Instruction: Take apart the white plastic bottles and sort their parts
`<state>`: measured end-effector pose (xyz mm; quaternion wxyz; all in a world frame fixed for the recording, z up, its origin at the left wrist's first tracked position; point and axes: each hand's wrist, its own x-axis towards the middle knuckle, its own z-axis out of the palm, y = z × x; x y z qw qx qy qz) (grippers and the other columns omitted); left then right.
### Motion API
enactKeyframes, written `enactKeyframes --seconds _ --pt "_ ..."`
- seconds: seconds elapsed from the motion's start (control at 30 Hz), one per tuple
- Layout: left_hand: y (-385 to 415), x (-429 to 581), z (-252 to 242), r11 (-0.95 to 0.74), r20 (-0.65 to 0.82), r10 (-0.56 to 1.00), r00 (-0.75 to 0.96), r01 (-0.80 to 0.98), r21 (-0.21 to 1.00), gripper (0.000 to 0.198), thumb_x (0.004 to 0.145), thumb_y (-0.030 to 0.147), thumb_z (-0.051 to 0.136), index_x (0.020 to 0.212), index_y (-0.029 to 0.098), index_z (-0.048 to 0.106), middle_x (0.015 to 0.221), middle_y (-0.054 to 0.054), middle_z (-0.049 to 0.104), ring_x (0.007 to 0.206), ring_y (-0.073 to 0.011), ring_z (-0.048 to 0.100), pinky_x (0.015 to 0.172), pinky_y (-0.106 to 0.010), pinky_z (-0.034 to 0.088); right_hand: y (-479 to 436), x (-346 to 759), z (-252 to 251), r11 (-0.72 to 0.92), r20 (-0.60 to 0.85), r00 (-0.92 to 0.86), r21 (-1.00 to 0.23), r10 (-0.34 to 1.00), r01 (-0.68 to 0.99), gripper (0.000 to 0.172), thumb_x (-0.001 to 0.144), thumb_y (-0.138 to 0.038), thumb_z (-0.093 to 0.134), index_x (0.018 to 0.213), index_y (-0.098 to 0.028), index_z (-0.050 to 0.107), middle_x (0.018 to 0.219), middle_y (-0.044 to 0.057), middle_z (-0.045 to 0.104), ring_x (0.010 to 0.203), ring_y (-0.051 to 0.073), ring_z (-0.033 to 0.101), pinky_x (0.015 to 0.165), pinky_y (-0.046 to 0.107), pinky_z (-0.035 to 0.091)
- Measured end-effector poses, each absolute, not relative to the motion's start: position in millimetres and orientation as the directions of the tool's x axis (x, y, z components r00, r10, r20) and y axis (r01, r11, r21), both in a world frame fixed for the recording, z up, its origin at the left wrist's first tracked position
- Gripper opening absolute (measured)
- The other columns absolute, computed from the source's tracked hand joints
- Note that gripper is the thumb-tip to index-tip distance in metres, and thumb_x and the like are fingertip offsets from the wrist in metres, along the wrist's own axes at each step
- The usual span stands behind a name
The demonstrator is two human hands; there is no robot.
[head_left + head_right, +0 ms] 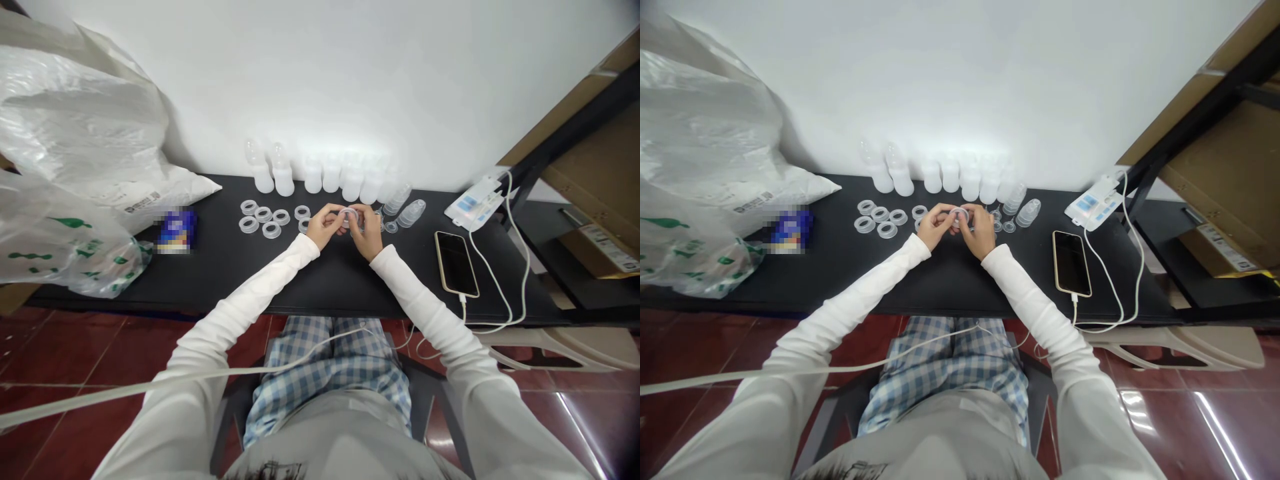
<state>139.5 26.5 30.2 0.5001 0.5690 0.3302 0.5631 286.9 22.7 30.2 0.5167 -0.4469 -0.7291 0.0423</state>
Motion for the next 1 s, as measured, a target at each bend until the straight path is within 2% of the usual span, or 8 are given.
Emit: enactKeyframes --seconds 0.2,0.33,0.53,0.7,0.87,1.0 --pt "24.8 138.4 35.7 -0.285 0.311 0.94 0.138 -0.179 0.942 0.047 0.073 0.059 0.075 0.089 0.018 0.059 0.058 0.006 0.063 0.049 -0.0075 0.06 0.048 -0.019 0.049 13.9 285.0 38.7 0.625 0.688 -0.11 -0.566 0.718 0.538 0.028 0.099 -0.046 0.044 0.103 -0.022 0.057 0.078 -0.001 0.062 0.063 0.013 0.051 0.075 0.034 0.039" --pt "25.2 137.6 35.9 -0.309 0.329 0.935 0.129 -0.152 0.939 0.044 0.074 0.057 0.075 0.086 0.019 0.059 0.055 0.007 0.057 0.047 -0.0065 0.054 0.047 -0.019 0.045 13.5 283.8 40.9 0.634 0.661 -0.107 -0.643 0.743 0.43 0.025 0.096 -0.046 0.049 0.097 -0.022 0.056 0.071 -0.003 0.058 0.061 0.012 0.049 0.068 0.031 0.04" --pt "23.3 139.1 35.4 -0.357 0.365 0.927 0.09 -0.094 0.929 0.034 0.077 0.052 0.075 0.083 0.021 0.061 0.053 0.007 0.046 0.046 -0.0072 0.043 0.046 -0.022 0.036 16.9 280.2 35.8 0.567 0.573 -0.07 -0.774 0.817 0.283 0.033 0.09 -0.056 0.055 0.093 -0.023 0.053 0.072 -0.003 0.054 0.061 0.012 0.045 0.058 0.029 0.041" --pt "18.5 141.5 37.8 -0.372 0.376 0.925 0.053 -0.067 0.926 0.032 0.079 0.05 0.074 0.084 0.021 0.061 0.055 0.007 0.043 0.045 -0.007 0.039 0.042 -0.021 0.031 16.5 277.6 32.3 0.547 0.552 -0.049 -0.803 0.832 0.237 0.037 0.088 -0.061 0.056 0.092 -0.024 0.054 0.076 -0.002 0.054 0.059 0.011 0.045 0.055 0.029 0.043" --pt "15.3 142.2 38.4 -0.33 0.337 0.94 0.058 -0.102 0.938 0.041 0.077 0.057 0.073 0.094 0.022 0.061 0.066 0.004 0.048 0.057 -0.0092 0.049 0.042 -0.019 0.039 13.7 277.5 34.0 0.556 0.572 -0.025 -0.786 0.82 0.268 0.038 0.091 -0.061 0.053 0.1 -0.024 0.055 0.08 -0.001 0.06 0.062 0.012 0.051 0.059 0.029 0.047" --pt "16.3 143.1 35.8 -0.344 0.362 0.928 0.09 -0.169 0.924 0.052 0.074 0.063 0.073 0.1 0.021 0.056 0.077 0.001 0.057 0.07 -0.0113 0.059 0.052 -0.02 0.051 13.6 280.6 36.9 0.534 0.55 -0.002 -0.809 0.835 0.244 0.039 0.092 -0.06 0.051 0.105 -0.023 0.055 0.083 0.001 0.063 0.07 0.014 0.059 0.068 0.031 0.051"
